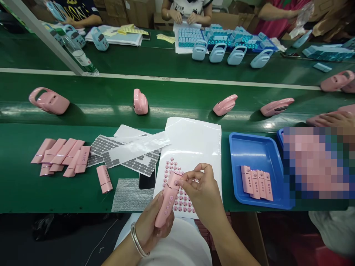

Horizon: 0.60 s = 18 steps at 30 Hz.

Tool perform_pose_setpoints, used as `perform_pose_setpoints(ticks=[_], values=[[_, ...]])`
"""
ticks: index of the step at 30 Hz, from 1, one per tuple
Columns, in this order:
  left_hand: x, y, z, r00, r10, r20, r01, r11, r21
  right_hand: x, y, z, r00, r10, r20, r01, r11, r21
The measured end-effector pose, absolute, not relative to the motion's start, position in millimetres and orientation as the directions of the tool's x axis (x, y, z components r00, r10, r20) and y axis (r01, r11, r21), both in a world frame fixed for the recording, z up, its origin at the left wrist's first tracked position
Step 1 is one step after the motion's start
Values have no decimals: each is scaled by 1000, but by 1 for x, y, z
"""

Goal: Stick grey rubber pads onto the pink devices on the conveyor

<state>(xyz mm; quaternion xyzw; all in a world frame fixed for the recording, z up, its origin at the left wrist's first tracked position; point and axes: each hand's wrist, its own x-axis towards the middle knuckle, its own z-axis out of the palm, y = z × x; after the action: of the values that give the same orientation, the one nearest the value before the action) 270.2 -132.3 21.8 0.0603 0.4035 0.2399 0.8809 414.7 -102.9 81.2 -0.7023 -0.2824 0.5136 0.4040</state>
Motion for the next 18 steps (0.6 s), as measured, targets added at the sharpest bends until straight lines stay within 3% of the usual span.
perform_pose_setpoints(ticks=[18], values=[[273,-135,26,546,474,-691,-354,878,322,412,-109,76,380,830,-409,89,-473,-877]])
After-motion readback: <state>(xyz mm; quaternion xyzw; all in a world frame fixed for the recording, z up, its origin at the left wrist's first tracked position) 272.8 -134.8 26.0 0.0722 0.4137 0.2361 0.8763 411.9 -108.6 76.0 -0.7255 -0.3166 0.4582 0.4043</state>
